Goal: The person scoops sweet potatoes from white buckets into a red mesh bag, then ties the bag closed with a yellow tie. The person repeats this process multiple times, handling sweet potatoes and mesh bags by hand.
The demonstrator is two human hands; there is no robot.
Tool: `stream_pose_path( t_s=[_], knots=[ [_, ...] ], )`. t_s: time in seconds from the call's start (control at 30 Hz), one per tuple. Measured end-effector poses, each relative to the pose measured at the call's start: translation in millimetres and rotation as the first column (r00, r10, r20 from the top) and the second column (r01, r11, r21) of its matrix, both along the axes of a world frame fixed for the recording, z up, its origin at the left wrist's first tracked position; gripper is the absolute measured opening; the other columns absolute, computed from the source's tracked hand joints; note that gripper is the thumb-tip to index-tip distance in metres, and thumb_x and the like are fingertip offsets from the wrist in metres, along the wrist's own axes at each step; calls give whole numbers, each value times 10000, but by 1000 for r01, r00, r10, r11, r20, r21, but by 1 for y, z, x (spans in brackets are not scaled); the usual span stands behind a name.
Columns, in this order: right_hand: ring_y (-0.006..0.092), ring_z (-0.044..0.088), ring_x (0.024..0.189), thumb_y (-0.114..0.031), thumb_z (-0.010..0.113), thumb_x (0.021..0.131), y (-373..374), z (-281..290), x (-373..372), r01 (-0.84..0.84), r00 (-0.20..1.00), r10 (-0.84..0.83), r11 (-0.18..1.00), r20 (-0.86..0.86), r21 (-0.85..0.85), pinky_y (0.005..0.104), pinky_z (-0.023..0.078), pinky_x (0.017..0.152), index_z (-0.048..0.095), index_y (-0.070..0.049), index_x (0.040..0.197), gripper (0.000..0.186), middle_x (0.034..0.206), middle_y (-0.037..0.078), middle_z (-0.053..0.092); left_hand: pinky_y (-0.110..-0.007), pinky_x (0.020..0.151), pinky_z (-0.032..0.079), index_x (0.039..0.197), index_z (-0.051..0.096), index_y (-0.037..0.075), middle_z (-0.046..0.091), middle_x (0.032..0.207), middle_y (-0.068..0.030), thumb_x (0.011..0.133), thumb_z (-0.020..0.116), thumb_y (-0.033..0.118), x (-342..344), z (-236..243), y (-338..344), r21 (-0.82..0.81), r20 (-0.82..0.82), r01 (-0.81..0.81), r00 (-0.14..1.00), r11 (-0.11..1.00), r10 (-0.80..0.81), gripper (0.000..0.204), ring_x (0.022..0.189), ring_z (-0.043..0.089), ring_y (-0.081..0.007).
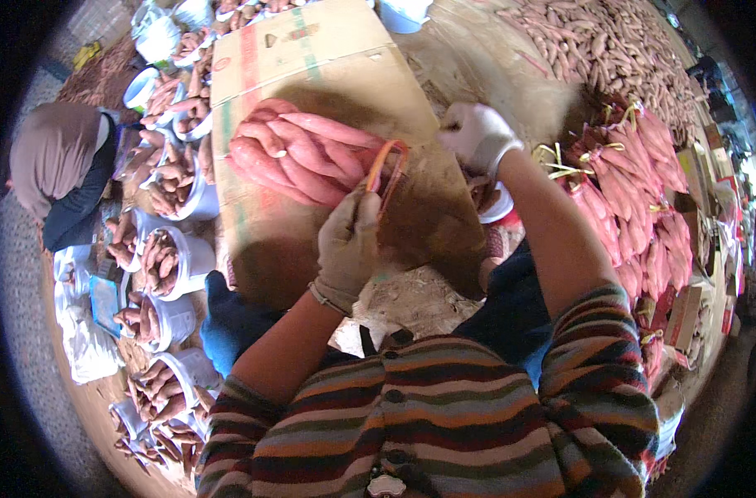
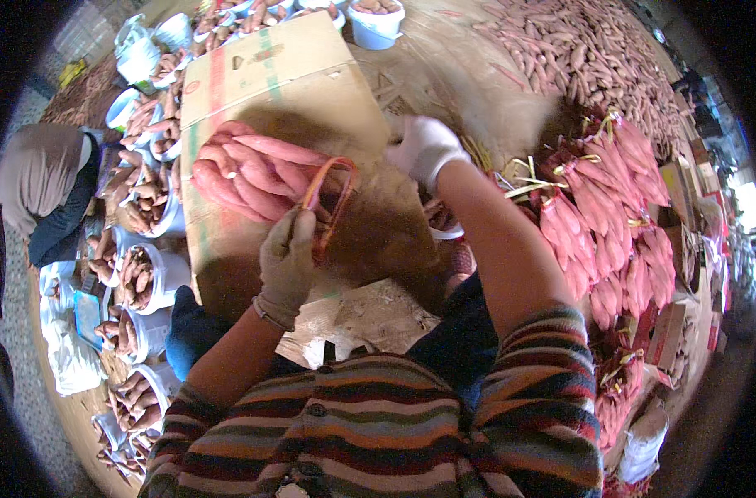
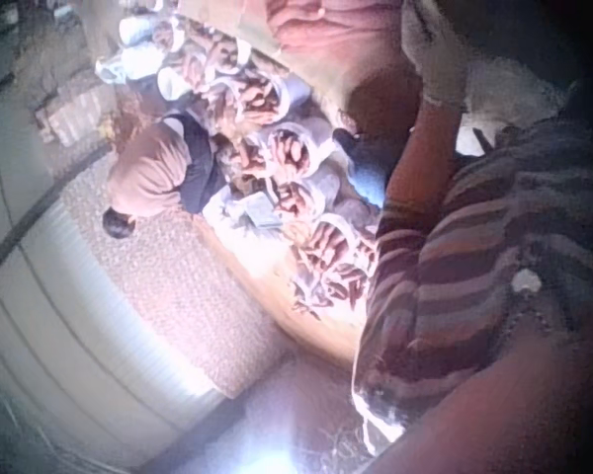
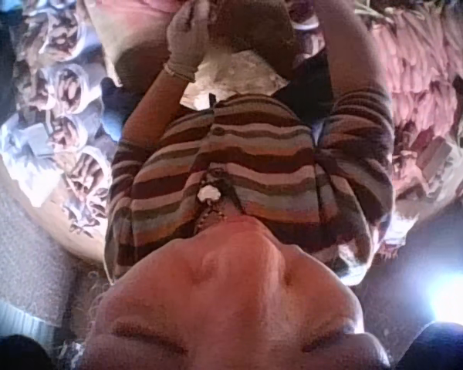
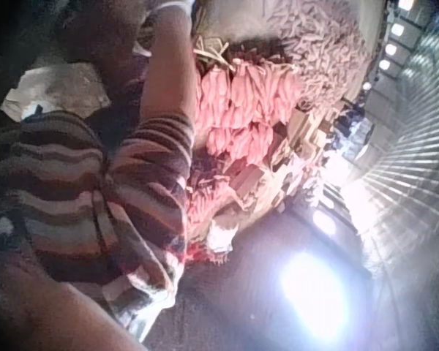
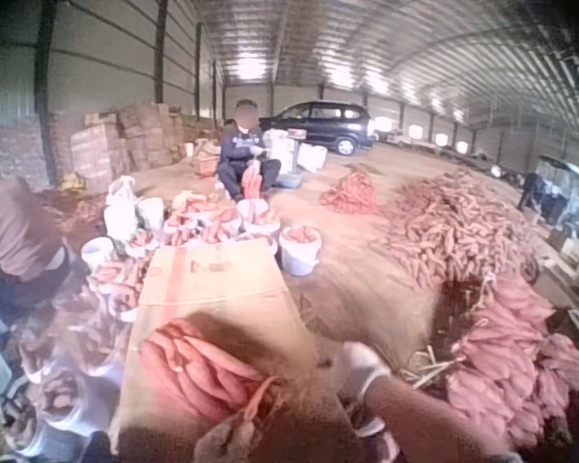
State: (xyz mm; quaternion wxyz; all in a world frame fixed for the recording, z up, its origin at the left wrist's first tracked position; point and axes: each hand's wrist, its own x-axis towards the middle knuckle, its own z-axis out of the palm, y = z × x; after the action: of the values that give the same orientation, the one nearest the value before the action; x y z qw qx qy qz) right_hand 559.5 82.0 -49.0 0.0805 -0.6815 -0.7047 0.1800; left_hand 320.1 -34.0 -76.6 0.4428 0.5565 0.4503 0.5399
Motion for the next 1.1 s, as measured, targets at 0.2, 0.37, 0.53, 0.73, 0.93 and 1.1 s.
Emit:
stream_pose_path(
  t_s=[0.2,0.37,0.53,0.73,0.93,1.1],
  knots=[
    [325,663,898,-319,656,745,21,-23,100,104,990,-90,985,107,-139,387,513,795,671,-31,1032,407,944,210,675,-217,711,452,1138,618,-2,616,904,30,989,492,184,0,2,-1,-160,71,91,994,983,-81,270,809,524,-53],
    [309,637,1029,-239,633,785,26,-118,111,-89,866,290,890,406,-446,407,504,864,641,-87,1150,395,1095,131,668,-188,660,422,1132,619,0,592,873,44,998,469,181,5,5,-1,-165,9,7,1000,986,-5,270,760,498,-28],
    [323,568,1152,-237,398,952,18,-171,126,-70,857,276,899,435,-432,433,476,926,554,-109,1274,380,1283,151,564,-181,518,363,1078,622,18,487,672,56,997,465,176,7,8,1,-327,82,71,996,942,-47,238,582,427,-20],
    [345,659,959,-305,478,894,33,-191,152,-178,721,458,848,520,-499,408,523,815,699,-71,1030,350,1021,186,676,-167,521,354,1135,611,22,497,709,64,1000,464,188,3,7,3,-330,70,98,994,939,-80,259,597,416,-10],
    [120,494,528,-503,615,847,4,-86,185,147,836,-398,825,-377,-545,285,416,499,665,-60,1053,491,700,13,584,-168,575,365,1243,565,2,494,783,73,1000,461,181,-2,9,-1,-218,47,128,992,968,-120,319,664,418,-12],
    [65,404,499,-338,605,888,-35,-2,167,267,284,-379,914,-881,-307,198,284,449,659,-67,1029,310,731,-24,565,-177,577,375,1186,601,14,482,761,76,979,495,192,-3,1,-3,-157,13,46,999,987,-45,293,667,430,-14]
  ],
)
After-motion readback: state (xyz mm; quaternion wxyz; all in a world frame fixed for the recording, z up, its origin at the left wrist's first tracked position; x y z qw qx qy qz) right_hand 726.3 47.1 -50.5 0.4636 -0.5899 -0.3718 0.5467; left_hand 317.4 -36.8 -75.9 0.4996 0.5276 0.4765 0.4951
